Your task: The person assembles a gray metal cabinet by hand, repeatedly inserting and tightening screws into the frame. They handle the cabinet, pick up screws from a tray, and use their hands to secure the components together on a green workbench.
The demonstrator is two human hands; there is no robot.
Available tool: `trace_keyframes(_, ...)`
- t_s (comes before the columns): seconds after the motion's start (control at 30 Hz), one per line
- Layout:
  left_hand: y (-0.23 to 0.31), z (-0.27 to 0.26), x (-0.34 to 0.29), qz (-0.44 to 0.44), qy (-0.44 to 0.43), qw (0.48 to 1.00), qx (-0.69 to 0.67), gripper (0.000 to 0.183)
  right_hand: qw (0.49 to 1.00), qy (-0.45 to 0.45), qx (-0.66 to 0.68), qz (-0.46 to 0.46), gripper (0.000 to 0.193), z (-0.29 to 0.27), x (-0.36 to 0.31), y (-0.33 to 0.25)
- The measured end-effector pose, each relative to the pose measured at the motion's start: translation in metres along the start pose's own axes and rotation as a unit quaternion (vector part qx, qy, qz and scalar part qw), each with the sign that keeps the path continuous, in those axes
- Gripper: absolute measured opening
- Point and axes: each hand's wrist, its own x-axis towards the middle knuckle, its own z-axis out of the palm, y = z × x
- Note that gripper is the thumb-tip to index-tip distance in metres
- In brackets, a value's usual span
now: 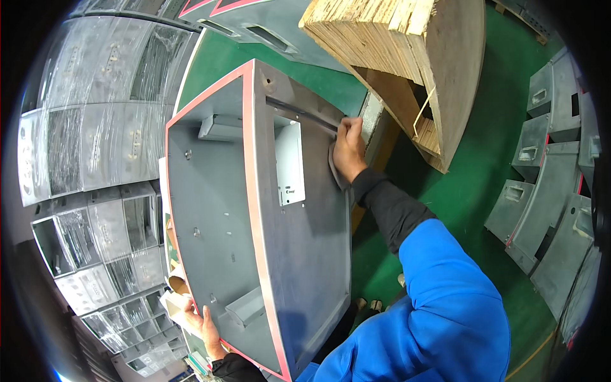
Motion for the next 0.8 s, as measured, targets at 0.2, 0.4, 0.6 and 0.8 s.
trace_keyframes(0.2, 0.010, 0.006, 0.007, 0.013, 0.011, 1.000, -0.014, 0.049, 0.976, 0.075, 0.186, -0.082, 0.018, 0.024, 0.094, 0.040)
trace_keyframes(0.4, 0.001, 0.007, -0.001, 0.003, 0.020, 1.000, -0.015, 0.049, 0.938, 0.006, 0.292, -0.188, 0.011, 0.043, 0.114, -0.105)
trace_keyframes(0.6, 0.023, 0.007, 0.008, 0.023, 0.040, 0.999, 0.003, 0.052, 0.986, -0.011, 0.116, -0.121, 0.017, 0.039, 0.119, -0.025)
trace_keyframes(0.8, 0.015, 0.006, -0.001, -0.005, 0.034, 0.998, 0.043, 0.051, 0.945, -0.075, 0.237, -0.213, 0.022, 0.045, 0.118, -0.128)
